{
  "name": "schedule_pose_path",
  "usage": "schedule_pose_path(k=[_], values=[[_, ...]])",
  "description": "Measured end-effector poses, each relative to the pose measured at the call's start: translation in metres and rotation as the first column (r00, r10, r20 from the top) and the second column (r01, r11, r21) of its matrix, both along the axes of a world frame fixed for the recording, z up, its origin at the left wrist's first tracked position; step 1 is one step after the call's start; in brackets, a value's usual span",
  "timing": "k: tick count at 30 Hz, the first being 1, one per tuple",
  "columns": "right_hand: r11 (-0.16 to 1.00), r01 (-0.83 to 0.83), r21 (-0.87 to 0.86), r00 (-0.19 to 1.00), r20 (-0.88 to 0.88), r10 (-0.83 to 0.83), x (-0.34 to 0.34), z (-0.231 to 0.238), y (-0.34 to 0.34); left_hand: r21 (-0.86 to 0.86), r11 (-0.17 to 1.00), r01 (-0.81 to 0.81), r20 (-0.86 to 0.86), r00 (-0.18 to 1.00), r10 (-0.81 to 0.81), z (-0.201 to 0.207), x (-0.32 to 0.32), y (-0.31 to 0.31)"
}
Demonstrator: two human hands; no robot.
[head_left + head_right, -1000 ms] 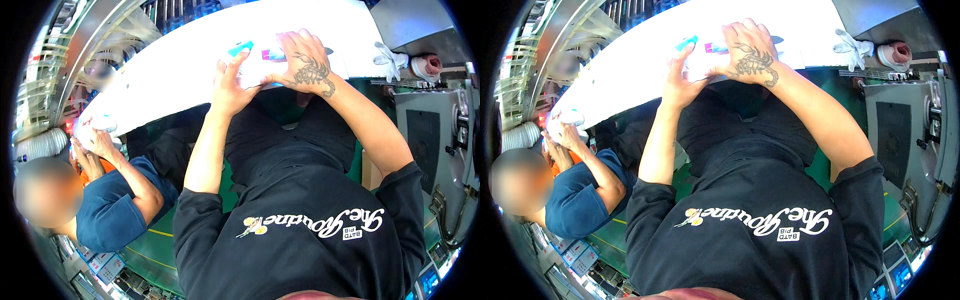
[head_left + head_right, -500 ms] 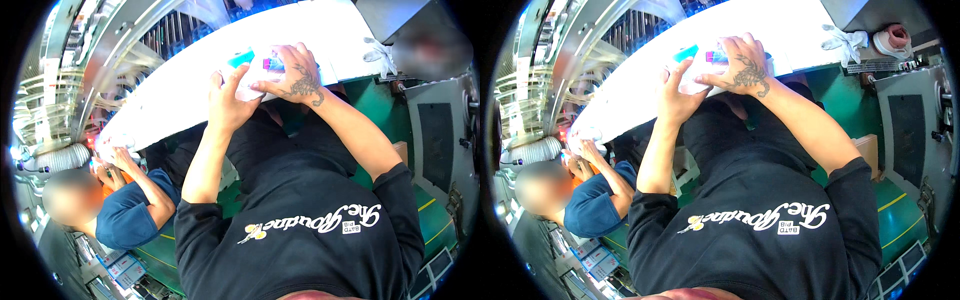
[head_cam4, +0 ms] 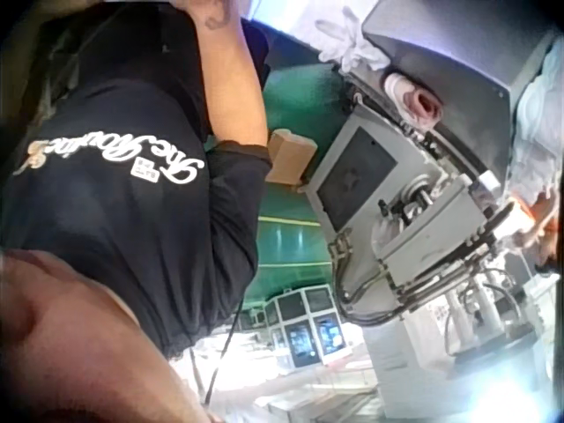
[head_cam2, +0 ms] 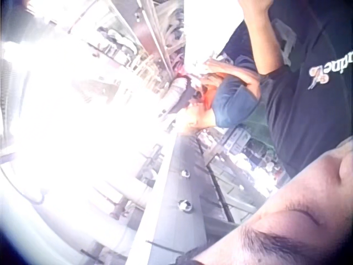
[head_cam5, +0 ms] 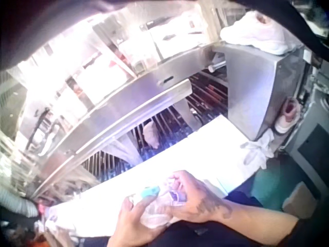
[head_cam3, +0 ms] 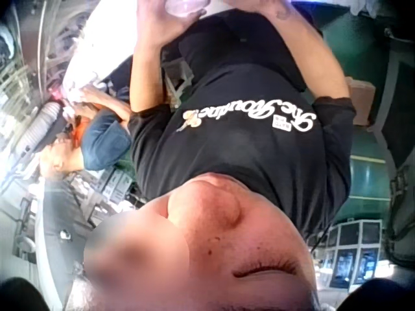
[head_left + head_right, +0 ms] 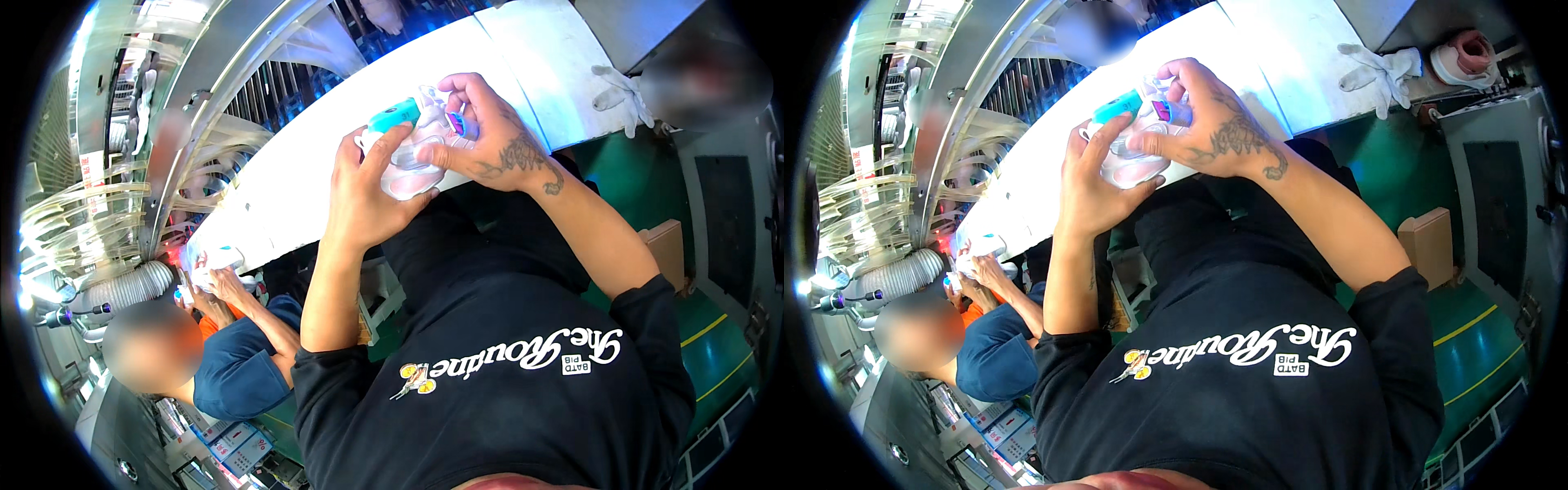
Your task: The person assembles white sneakers on a factory assembly line. They insert a teal insole into the shoe, use a utility knife to trim excess material from the heel area, and then place the finished shoe onto a conveyor belt.
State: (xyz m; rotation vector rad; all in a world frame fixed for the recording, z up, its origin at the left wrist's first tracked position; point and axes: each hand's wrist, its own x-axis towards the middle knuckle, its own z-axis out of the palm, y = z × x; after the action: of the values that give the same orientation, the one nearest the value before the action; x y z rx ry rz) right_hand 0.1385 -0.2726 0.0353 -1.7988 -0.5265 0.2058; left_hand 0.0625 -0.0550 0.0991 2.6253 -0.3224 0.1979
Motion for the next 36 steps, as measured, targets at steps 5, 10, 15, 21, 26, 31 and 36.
schedule_pose_path(k=[5, 10, 15, 21, 26, 31, 36], values=[[0.965, 0.063, -0.255, 0.986, 0.168, -0.02, -0.006, 0.009, 0.004, 0.042, 0.999, 0.031, 0.03, 0.999, -0.032, 0.004, 0.011, -0.002], [0.984, 0.131, -0.119, 0.973, 0.203, -0.105, -0.002, -0.009, 0.019, 0.042, 0.991, -0.126, -0.013, 0.992, 0.127, 0.001, 0.009, -0.016], [0.994, 0.11, -0.001, 0.94, 0.324, -0.104, 0.014, -0.011, 0.003, 0.115, 0.993, -0.025, 0.11, 0.994, 0.012, 0.0, 0.01, -0.018], [0.965, 0.243, 0.1, 0.955, -0.201, -0.22, 0.008, 0.012, -0.05, -0.073, 0.984, 0.161, 0.328, 0.936, -0.129, -0.027, 0.015, -0.031], [0.848, 0.317, 0.424, 0.937, -0.28, -0.21, -0.002, 0.019, -0.068, -0.153, 0.924, 0.35, 0.297, 0.908, -0.295, -0.073, 0.052, -0.049], [0.924, 0.301, 0.236, 0.953, -0.1, -0.286, -0.005, 0.024, -0.081, -0.33, 0.885, 0.328, 0.029, 0.941, -0.338, -0.089, 0.058, -0.075], [0.903, 0.274, 0.331, 0.957, -0.188, -0.222, 0.016, 0.033, -0.08, 0.068, 0.995, 0.072, 0.216, 0.973, -0.085, -0.067, 0.056, -0.011]])
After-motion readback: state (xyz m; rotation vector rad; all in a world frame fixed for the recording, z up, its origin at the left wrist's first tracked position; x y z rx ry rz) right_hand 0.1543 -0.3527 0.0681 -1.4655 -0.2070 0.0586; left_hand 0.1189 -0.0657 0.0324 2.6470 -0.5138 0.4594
